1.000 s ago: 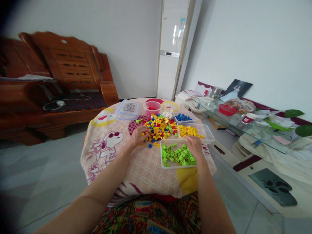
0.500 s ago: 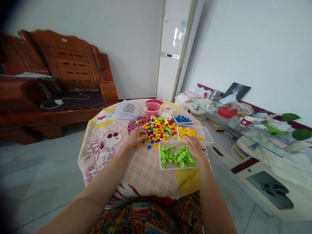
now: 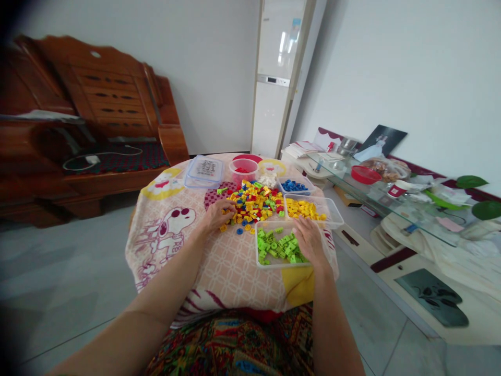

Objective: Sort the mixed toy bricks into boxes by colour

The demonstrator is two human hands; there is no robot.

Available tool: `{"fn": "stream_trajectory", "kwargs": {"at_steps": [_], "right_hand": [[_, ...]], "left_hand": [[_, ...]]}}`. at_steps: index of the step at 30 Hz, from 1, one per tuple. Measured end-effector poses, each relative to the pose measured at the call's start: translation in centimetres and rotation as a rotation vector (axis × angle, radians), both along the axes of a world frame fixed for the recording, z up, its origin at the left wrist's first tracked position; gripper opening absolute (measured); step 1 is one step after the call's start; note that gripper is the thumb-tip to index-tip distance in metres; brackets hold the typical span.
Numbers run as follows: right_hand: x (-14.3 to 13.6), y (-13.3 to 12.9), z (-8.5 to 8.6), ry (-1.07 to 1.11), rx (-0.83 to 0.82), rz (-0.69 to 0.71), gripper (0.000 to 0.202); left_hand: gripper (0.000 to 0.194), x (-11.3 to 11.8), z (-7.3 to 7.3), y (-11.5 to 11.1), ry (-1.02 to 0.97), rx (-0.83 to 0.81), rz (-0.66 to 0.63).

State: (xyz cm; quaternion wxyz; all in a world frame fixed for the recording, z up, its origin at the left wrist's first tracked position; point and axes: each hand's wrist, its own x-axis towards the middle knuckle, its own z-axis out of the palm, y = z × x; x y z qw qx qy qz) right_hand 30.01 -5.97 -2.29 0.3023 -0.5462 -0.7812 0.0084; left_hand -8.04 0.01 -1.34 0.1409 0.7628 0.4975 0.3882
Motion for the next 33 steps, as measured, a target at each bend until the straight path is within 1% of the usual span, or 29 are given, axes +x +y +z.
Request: {"fn": "stream_trajectory", "kwargs": {"at_steps": [4,6,11,14,17,20,26,30,33], "right_hand": [[0.5,0.4,-0.2,0.085,-0.007,0.020,0.051],[0.7,0.4,-0.4,0.096,-0.020,0.014,0.053],[1.0,0.4,-0.8,0.103,-0.049,0.022,0.052],[1.0,0.4,-0.7,0.105,-0.054,0.021,0.052],[0.9,0.2,-0.6,0.106,-0.057,0.008,0.052],[0.8,0.0,-0.5,0.104,-0.060,0.003,0.053],[0.9,0.1,-0.5,0.095,-0.061,0.005,0.050],[0.9,0.1,-0.6,0.103,-0.058,0.006,0.049],[0.8,0.1,-0.5,0.113,-0.063,0.014,0.050]], "left_hand": [[0.022,-0.8,0.4,-0.1,0.054,-0.031,-0.047],[0.021,-1.2,0.6,-0.2,0.082,-0.041,-0.071],[0.005,-1.6,1.2,-0.4,0.249,-0.071,-0.147],[0.014,-1.1,1.3,-0.6,0.328,-0.038,-0.114],[0.022,-0.2,1.0,-0.6,0.322,0.001,-0.089],[0.017,0.3,0.5,-0.4,0.270,0.007,-0.111],[0.018,-0.1,0.1,0.1,0.138,0.038,-0.072],[0.012,-0.3,0.0,0.2,0.186,0.010,-0.123],[0.016,-0.2,0.0,0.3,0.235,-0.006,-0.114]]}}
